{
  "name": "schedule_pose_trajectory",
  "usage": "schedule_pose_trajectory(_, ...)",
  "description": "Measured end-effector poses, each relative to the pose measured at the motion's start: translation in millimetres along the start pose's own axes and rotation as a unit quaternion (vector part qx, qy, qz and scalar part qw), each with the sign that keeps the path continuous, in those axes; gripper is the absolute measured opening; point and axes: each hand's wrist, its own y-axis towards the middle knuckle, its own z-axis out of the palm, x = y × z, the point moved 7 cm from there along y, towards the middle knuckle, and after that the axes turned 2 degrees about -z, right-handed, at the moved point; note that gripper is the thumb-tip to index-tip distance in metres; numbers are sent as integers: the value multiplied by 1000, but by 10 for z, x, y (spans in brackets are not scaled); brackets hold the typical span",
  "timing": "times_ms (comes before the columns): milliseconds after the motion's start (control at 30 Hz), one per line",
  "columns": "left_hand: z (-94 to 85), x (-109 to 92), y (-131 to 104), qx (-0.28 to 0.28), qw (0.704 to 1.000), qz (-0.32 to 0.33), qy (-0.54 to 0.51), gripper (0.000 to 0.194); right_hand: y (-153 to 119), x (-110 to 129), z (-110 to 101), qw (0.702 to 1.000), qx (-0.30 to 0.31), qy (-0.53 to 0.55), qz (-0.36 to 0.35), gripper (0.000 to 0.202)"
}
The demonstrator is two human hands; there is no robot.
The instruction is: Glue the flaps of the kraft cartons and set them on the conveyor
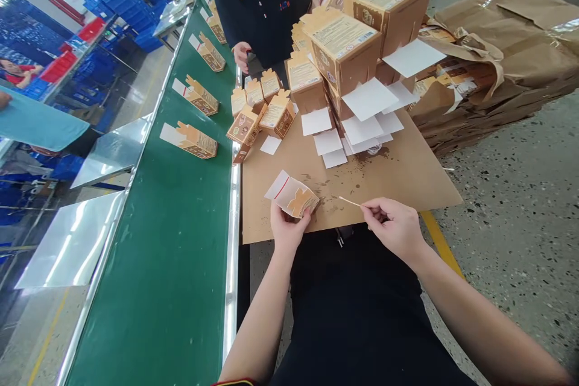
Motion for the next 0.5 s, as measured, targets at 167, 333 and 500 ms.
schedule_pose_trajectory(167,-79,101,59,-32,999,17,-22,78,7,87,-31,999,-12,8,-32,31)
schedule_pose_trajectory(333,-1094,36,319,-204,978,20,-36,83,-5,-43,-184,999,-33,2,-25,37)
schedule_pose_trajectory(500,-2436,-160,489,-347,935,1,75,76,32,-117,-142,999,-16,15,-29,38)
